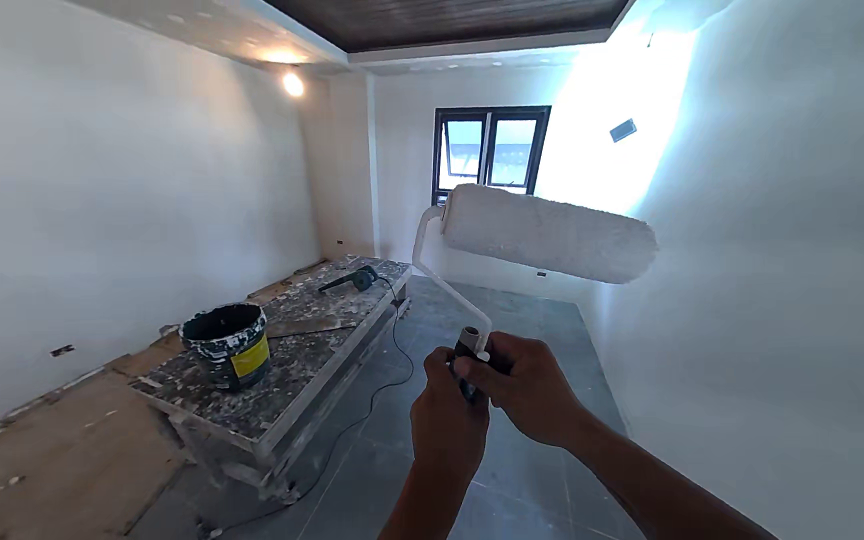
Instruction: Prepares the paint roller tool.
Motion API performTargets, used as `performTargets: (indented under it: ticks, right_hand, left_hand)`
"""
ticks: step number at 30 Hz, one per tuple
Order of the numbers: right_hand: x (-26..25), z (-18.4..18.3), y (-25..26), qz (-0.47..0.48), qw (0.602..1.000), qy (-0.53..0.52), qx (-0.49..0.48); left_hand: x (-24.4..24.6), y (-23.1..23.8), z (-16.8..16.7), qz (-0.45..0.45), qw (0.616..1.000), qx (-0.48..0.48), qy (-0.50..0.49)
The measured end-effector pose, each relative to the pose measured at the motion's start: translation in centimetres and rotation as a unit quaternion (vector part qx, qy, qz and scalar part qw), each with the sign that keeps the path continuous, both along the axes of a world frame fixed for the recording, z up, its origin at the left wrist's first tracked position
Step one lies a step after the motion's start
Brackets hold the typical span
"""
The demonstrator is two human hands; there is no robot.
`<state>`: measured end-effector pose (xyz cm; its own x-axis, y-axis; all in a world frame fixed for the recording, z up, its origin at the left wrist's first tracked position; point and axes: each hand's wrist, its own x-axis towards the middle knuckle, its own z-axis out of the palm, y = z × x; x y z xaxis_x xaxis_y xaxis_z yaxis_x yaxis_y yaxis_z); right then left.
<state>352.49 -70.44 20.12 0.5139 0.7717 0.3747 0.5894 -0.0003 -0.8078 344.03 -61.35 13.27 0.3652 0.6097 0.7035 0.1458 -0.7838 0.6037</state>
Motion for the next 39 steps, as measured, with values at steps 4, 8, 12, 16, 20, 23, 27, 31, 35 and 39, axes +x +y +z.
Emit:
performTargets:
  ticks: [4, 8, 12, 16, 20, 23, 27, 31, 35, 39]
  right_hand:
    - [4.5, -0.9, 3.3, 0.026, 0.999, 0.033, 0.012]
    - [9.7, -0.4, 6.8, 0.082, 0.991, 0.079, 0.065]
    - [13.2, -0.3, 10.3, 0.135, 0.980, 0.093, 0.113]
    - [14.8, -1.0, 13.4, 0.133, 0.984, 0.065, 0.098]
    - [15.9, -0.7, 14.5, 0.059, 0.996, -0.059, 0.042]
    - [15.7, 0.4, 14.5, 0.036, 0.991, -0.119, -0.053]
    - [15.5, 0.8, 15.1, 0.051, 0.982, -0.164, -0.079]
    - [14.9, 0.2, 16.1, 0.068, 0.968, -0.241, -0.032]
    - [12.7, 1.1, 17.6, 0.068, 0.973, -0.221, -0.009]
    - [10.6, 3.4, 20.4, 0.076, 0.974, -0.187, -0.102]
  left_hand:
    - [2.6, 4.1, 0.1, -0.080, 0.993, -0.048, 0.066]
    - [5.2, 9.6, 1.0, -0.267, 0.962, -0.044, 0.020]
    - [7.5, 13.3, 2.3, -0.359, 0.924, -0.132, 0.001]
    - [9.3, 15.4, 2.9, -0.290, 0.938, -0.167, 0.095]
    - [10.8, 17.4, 3.6, -0.175, 0.960, -0.166, 0.146]
    - [11.1, 19.6, 4.3, -0.154, 0.950, -0.194, 0.192]
    - [10.6, 22.0, 4.1, -0.159, 0.944, -0.174, 0.232]
    - [9.6, 23.8, 3.2, -0.203, 0.931, -0.188, 0.237]
    - [9.3, 24.4, 1.8, -0.232, 0.930, -0.158, 0.237]
    - [8.8, 25.2, 0.9, -0.223, 0.927, -0.111, 0.280]
